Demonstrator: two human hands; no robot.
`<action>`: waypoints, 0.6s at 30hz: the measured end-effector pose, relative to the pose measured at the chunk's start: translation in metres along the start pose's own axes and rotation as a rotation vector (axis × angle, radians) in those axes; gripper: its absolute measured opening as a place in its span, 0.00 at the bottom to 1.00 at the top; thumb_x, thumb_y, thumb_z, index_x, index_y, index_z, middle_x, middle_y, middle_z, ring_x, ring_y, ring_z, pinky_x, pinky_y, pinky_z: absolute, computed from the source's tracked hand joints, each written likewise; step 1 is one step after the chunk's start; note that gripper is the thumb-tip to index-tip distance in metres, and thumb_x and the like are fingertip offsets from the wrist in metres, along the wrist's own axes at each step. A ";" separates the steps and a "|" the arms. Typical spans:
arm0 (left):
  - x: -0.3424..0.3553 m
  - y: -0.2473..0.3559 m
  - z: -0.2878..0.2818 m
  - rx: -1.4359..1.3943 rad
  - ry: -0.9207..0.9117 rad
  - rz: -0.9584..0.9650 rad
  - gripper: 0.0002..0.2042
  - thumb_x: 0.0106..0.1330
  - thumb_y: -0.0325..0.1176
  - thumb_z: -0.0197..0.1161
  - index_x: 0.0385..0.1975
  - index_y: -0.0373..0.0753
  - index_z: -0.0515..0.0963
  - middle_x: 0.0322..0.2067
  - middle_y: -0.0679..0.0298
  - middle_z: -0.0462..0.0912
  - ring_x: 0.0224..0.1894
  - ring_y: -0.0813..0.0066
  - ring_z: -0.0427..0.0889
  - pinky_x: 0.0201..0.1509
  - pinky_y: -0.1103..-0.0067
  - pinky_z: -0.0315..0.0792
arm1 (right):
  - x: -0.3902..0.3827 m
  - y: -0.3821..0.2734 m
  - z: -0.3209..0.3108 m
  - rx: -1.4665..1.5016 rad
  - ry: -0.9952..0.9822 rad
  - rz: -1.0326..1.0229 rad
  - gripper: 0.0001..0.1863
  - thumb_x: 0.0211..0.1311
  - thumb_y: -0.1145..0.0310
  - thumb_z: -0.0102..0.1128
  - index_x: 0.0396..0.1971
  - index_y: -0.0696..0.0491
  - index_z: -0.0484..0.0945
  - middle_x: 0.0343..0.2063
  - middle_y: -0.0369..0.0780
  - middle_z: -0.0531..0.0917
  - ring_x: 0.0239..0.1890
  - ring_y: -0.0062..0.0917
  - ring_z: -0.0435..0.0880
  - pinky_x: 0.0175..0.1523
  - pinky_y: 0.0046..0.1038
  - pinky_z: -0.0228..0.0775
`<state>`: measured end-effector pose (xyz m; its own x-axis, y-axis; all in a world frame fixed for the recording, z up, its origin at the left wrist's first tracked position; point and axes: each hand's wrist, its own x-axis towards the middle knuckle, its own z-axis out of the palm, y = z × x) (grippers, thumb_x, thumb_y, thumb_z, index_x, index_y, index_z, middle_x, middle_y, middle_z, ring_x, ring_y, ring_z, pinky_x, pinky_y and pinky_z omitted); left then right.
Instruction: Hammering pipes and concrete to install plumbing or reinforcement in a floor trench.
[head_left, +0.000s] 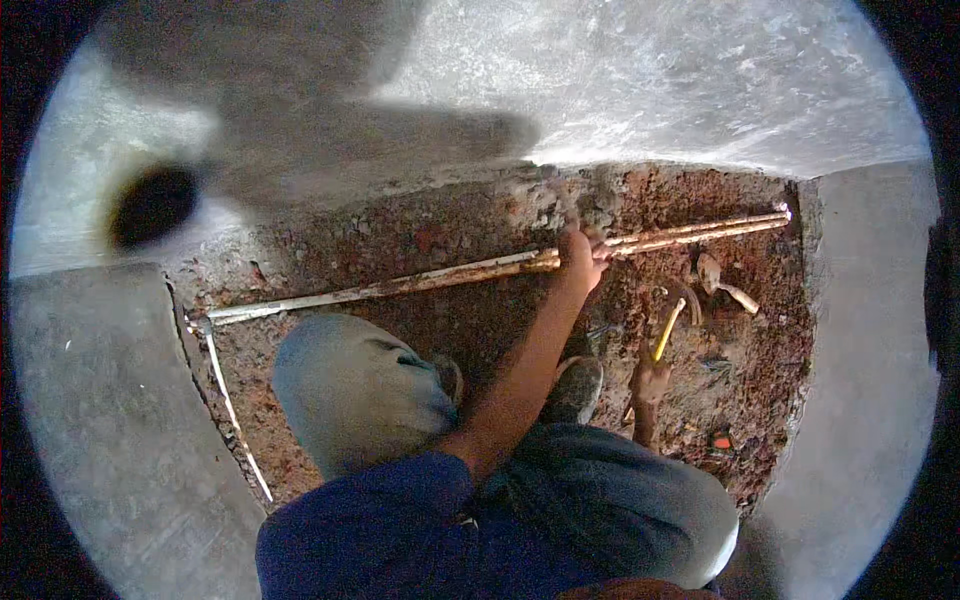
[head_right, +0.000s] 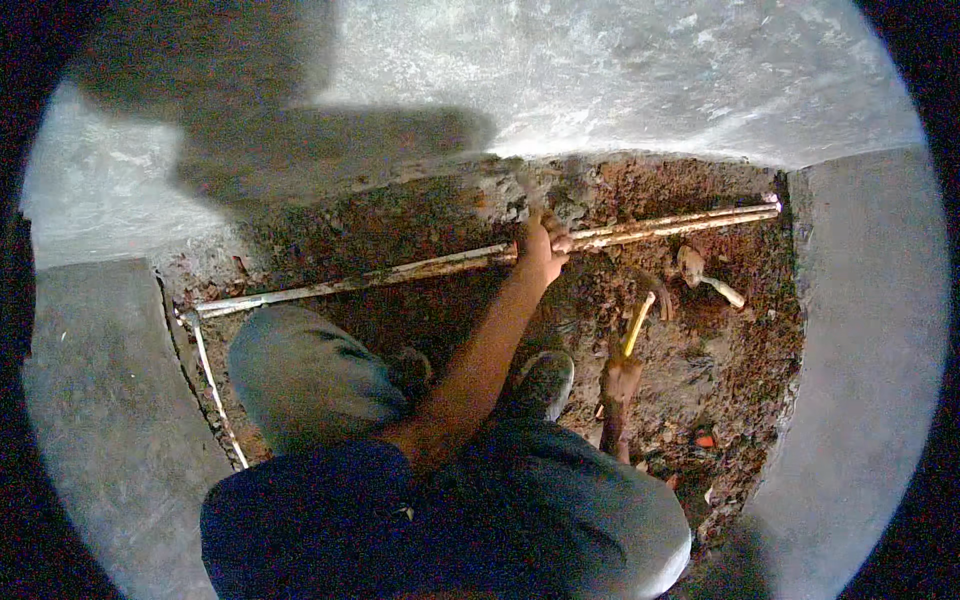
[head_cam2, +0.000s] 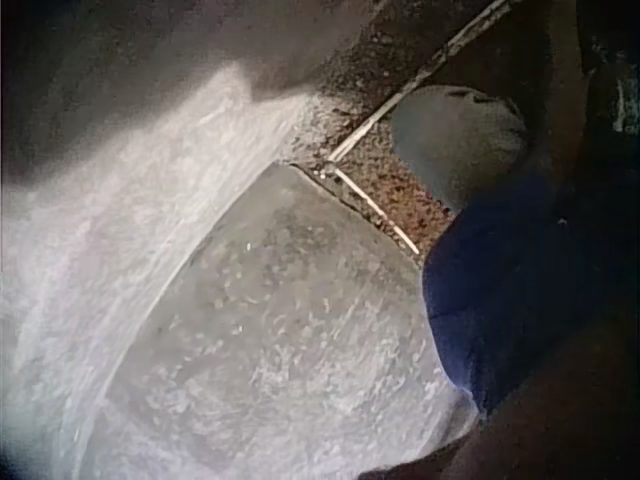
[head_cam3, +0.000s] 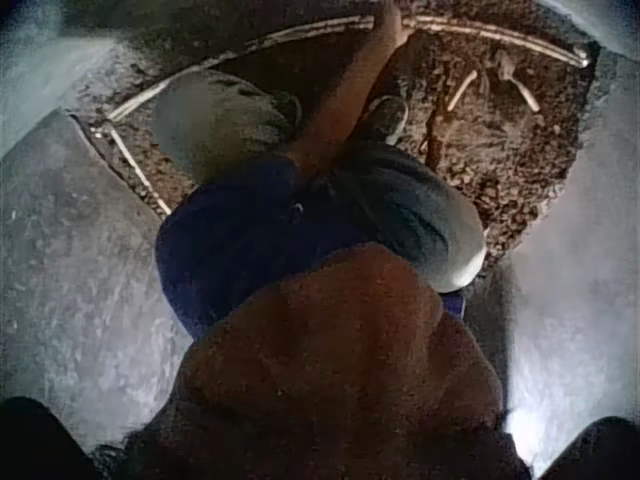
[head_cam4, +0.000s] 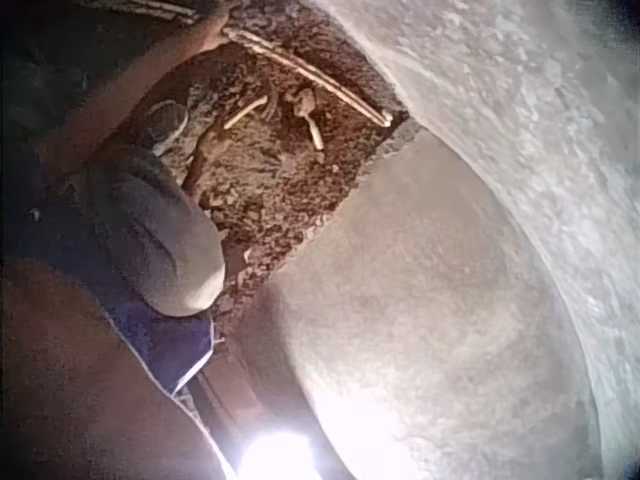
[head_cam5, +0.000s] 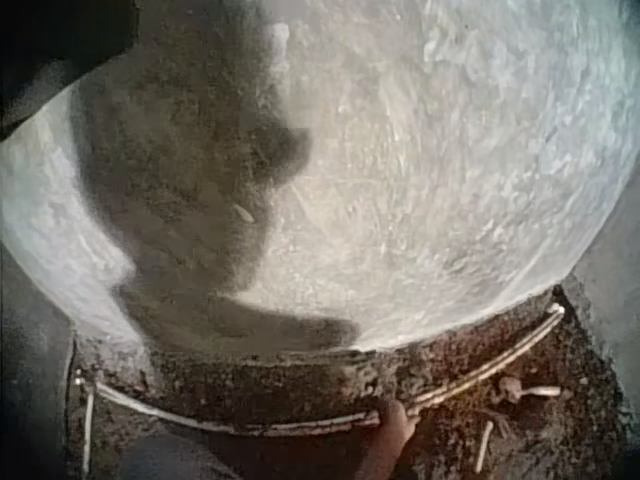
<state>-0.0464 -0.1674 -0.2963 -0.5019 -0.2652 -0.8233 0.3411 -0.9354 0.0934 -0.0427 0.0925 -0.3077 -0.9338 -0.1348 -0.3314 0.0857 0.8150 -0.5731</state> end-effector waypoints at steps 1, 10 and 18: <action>0.013 0.000 -0.005 -0.079 -0.231 0.075 0.20 0.70 0.46 0.36 0.15 0.44 0.58 0.11 0.72 0.55 0.11 0.79 0.49 0.15 0.80 0.42 | 0.002 0.004 0.000 0.056 0.014 -0.055 0.21 0.56 0.56 0.56 0.14 0.58 0.71 0.08 0.33 0.64 0.10 0.19 0.61 0.16 0.28 0.52; -0.016 0.034 0.035 -0.346 -0.186 -0.018 0.19 0.67 0.46 0.39 0.13 0.47 0.58 0.10 0.74 0.53 0.10 0.80 0.51 0.11 0.82 0.42 | 0.020 -0.025 -0.010 0.399 0.181 -0.462 0.15 0.59 0.61 0.55 0.17 0.53 0.68 0.10 0.27 0.62 0.11 0.13 0.57 0.16 0.20 0.49; -0.008 0.056 0.003 -0.451 -0.166 -0.039 0.14 0.67 0.43 0.43 0.20 0.45 0.63 0.13 0.73 0.59 0.11 0.81 0.53 0.10 0.83 0.49 | -0.011 -0.111 -0.032 0.317 0.034 -0.445 0.17 0.57 0.66 0.58 0.12 0.48 0.63 0.10 0.24 0.62 0.14 0.10 0.55 0.19 0.17 0.43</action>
<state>-0.0260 -0.2187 -0.2827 -0.6286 -0.2998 -0.7176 0.6119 -0.7602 -0.2184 -0.0535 0.0218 -0.2161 -0.9141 -0.4052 0.0155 -0.2243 0.4734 -0.8518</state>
